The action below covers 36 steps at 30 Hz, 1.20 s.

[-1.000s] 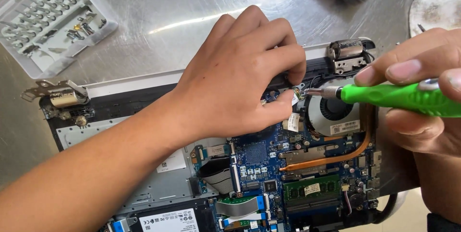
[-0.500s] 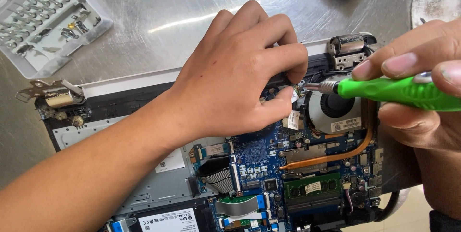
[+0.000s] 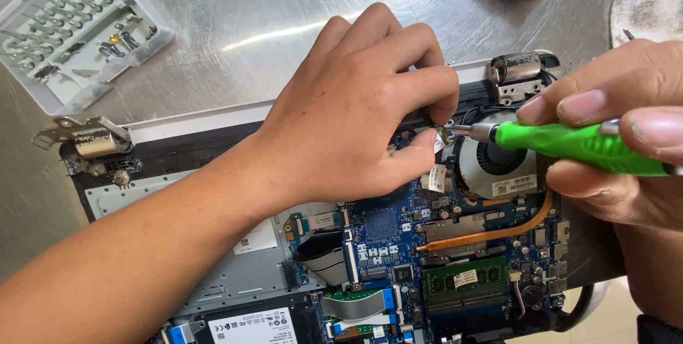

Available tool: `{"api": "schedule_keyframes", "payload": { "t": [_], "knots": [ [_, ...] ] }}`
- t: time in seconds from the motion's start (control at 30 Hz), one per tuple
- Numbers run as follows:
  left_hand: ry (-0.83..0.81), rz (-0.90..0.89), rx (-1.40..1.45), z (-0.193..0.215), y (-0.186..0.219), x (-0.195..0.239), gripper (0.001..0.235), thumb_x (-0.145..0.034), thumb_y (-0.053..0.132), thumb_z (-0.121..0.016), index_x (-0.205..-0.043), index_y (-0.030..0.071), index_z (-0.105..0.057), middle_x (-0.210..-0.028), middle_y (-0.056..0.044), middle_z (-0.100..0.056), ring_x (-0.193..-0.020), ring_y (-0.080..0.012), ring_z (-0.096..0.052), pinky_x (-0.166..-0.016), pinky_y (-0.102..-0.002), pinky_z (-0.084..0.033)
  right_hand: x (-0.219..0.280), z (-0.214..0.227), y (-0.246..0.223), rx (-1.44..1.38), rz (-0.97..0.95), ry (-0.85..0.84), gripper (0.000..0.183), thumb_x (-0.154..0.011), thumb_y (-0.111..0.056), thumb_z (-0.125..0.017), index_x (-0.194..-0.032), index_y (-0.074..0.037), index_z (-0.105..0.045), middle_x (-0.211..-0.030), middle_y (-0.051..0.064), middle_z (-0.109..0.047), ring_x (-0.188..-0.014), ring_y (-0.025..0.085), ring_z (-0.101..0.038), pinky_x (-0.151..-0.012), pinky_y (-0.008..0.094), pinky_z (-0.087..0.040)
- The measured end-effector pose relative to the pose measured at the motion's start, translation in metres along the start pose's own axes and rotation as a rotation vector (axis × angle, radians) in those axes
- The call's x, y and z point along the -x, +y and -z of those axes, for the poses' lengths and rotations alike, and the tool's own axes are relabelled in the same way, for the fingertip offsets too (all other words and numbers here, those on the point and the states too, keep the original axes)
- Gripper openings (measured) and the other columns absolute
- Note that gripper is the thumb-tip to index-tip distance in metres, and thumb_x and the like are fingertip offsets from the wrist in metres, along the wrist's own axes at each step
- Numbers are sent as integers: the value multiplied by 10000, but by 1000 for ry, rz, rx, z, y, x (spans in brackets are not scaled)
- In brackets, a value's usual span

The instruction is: The person uses a green-handled screwdriver to remove screws from the laptop's cooling fan assembly. They then switch to a blue-handled screwdriver to continue unscrewing components near the fan and heat pipe. The person carefully handles the internal parts while working on the disassembled laptop.

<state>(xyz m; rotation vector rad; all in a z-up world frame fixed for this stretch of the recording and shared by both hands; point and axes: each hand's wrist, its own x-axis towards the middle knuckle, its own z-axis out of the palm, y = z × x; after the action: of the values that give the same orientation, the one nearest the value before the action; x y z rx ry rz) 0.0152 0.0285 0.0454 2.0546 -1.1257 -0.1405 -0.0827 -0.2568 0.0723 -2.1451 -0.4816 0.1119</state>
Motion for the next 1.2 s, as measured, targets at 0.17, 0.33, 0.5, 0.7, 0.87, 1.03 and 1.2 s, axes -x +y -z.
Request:
{"api": "schedule_keyframes", "payload": {
  "t": [0.17, 0.33, 0.5, 0.7, 0.87, 1.03, 1.2],
  "knots": [
    [8, -6, 4, 0, 0, 0, 83, -846, 200, -658, -909, 178, -608, -998, 4, -545, -958, -272, -461, -778, -445, -340, 0, -1, 12, 38, 96, 26, 440, -1062, -169, -610, -1420, -242, -366, -1324, 97, -538, -1157, 220, -773, -985, 230, -729],
    [6, 1, 4, -1, 0, 0, 105, -841, 215, -677, -915, 183, -609, -998, 15, -553, -962, -266, -466, -777, -443, -343, 1, -3, 15, 48, 211, 31, 444, -1059, -211, -608, -1428, -224, -363, -1322, 99, -526, -1138, 232, -762, -949, 242, -720],
    [6, 22, 23, -1, 1, 0, 100, -836, 209, -664, -901, 177, -595, -971, 24, -553, -960, -255, -470, -788, -434, -352, 0, -10, -19, 36, -23, 74, 404, -1066, -112, -605, -1395, -212, -392, -1334, 119, -553, -1179, 229, -767, -1027, 252, -731],
    [6, 28, 13, -1, 2, -1, 81, -832, 216, -657, -882, 180, -605, -967, 22, -552, -964, -259, -475, -776, -433, -351, -14, 15, 41, 35, 412, -124, 601, -999, -182, -703, -1474, -217, -336, -1351, 126, -516, -1165, 258, -793, -1002, 275, -782],
    [-3, 34, 27, 1, 3, -1, 154, -857, 279, -700, -892, 167, -601, -968, 22, -558, -963, -257, -478, -783, -434, -346, -3, 7, 41, 30, 348, -6, 522, -1047, -157, -606, -1480, -256, -333, -1320, 86, -515, -1113, 233, -772, -934, 217, -734],
    [-31, 27, 32, 2, 3, -2, 162, -900, 311, -720, -921, 179, -629, -1015, 14, -561, -973, -250, -483, -795, -438, -342, 6, 13, 26, -406, -156, 45, 321, -934, -171, -535, -1217, -27, -487, -1148, 214, -637, -702, 107, -777, -312, -6, -521],
    [3, 16, 56, 1, 2, -3, 178, -902, 290, -793, -940, 189, -652, -1036, 19, -568, -977, -243, -495, -820, -421, -378, 7, 13, 21, -543, -256, 86, 279, -924, -143, -570, -1187, -50, -558, -1156, 215, -631, -1035, 263, -815, -340, 19, -554]
  ]
}}
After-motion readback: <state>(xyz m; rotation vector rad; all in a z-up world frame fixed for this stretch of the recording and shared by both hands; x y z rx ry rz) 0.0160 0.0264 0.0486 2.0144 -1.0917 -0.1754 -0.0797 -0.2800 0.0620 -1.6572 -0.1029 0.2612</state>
